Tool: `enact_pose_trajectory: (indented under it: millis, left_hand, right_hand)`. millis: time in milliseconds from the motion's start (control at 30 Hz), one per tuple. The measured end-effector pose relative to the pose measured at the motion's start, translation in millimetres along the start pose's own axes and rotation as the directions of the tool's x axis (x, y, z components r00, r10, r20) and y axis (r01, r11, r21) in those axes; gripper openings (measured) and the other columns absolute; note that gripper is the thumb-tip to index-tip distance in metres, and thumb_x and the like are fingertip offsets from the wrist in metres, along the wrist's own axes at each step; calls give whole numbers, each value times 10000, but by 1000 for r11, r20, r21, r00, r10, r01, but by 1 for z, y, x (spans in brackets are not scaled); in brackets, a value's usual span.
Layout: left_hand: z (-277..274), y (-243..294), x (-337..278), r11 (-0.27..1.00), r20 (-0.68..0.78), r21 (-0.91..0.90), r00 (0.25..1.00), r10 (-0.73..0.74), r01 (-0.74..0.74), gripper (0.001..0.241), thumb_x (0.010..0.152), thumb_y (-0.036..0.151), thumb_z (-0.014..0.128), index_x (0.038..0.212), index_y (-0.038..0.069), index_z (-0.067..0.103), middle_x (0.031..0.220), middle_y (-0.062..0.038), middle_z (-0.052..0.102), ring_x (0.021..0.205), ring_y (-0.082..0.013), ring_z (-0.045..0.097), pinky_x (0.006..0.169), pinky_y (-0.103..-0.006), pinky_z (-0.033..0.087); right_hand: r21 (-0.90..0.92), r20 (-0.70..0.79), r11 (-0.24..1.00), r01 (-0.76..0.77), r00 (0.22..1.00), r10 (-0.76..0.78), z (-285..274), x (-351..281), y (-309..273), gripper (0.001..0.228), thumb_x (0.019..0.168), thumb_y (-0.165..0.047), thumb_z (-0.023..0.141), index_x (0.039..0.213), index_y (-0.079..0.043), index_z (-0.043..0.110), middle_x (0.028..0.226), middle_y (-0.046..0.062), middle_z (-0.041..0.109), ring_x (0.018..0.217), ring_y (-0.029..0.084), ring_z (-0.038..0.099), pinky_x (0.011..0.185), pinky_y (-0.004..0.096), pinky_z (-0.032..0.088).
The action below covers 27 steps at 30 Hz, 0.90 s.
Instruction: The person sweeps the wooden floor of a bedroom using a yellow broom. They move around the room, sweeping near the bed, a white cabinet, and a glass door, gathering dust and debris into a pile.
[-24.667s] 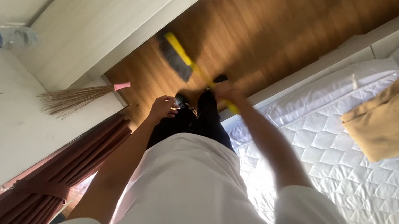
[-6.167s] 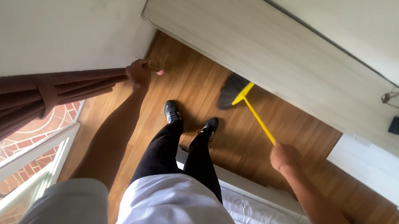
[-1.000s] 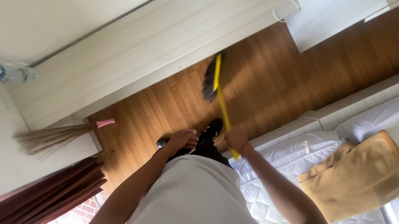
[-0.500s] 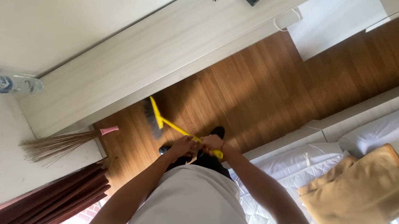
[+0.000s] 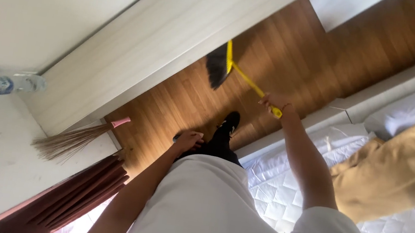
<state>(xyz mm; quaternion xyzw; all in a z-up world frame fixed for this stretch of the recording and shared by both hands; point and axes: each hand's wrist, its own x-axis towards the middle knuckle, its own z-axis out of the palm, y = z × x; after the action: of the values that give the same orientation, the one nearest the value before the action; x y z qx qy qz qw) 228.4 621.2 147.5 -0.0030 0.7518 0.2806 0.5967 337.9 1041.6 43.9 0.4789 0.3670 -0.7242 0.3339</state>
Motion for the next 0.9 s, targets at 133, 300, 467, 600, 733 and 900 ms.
enact_pose_trajectory:
  millis: [133,300,467,600,733,900]
  left_hand:
    - [-3,20,-12,995,21,-96,1000,10,-8,577,970,502,686,1374,91,664,1276,-218,700,1178,-352,679,993,-447,557]
    - [-2,59,-18,985,56,-174,998,1,9,605,985,425,650,1424,17,563,1264,-253,702,1167,-371,694,969,-458,559]
    - [13,76,-12,985,134,-174,991,16,7,662,995,408,650,1503,11,498,1338,-278,653,1207,-411,662,986,-475,561]
    - [20,85,-11,993,158,-118,987,29,-10,611,1031,398,609,1492,9,507,1341,-276,650,1211,-399,662,970,-448,572]
    - [29,48,28,995,163,-80,985,64,-52,577,1011,426,671,1424,32,590,1254,-216,712,1133,-340,710,915,-429,606]
    - [13,57,11,997,129,-32,989,74,-70,540,1006,415,638,1397,44,618,1229,-198,730,1096,-326,731,921,-428,596]
  right_hand:
    - [-479,-219,871,105,947,-235,6,-8,18,26,876,-163,716,890,-146,702,702,-15,673,584,159,647,473,342,553]
    - [-992,21,-100,-71,705,-708,59,-55,84,399,947,-327,608,1196,-22,679,831,105,733,791,296,733,822,538,570]
    - [148,-262,951,270,938,-226,109,-118,127,91,861,-49,679,923,-14,623,555,77,579,381,169,545,377,317,461]
    - [372,-169,902,218,972,-165,157,-180,116,396,1018,-415,592,1058,-23,632,586,42,575,397,138,573,337,275,447]
    - [-98,-96,956,278,953,-287,150,-129,112,308,788,-79,699,1082,10,725,517,58,602,329,169,508,384,265,409]
    - [-834,467,-49,550,654,-595,41,22,192,304,900,-369,601,908,-113,764,849,171,750,760,393,680,689,473,507]
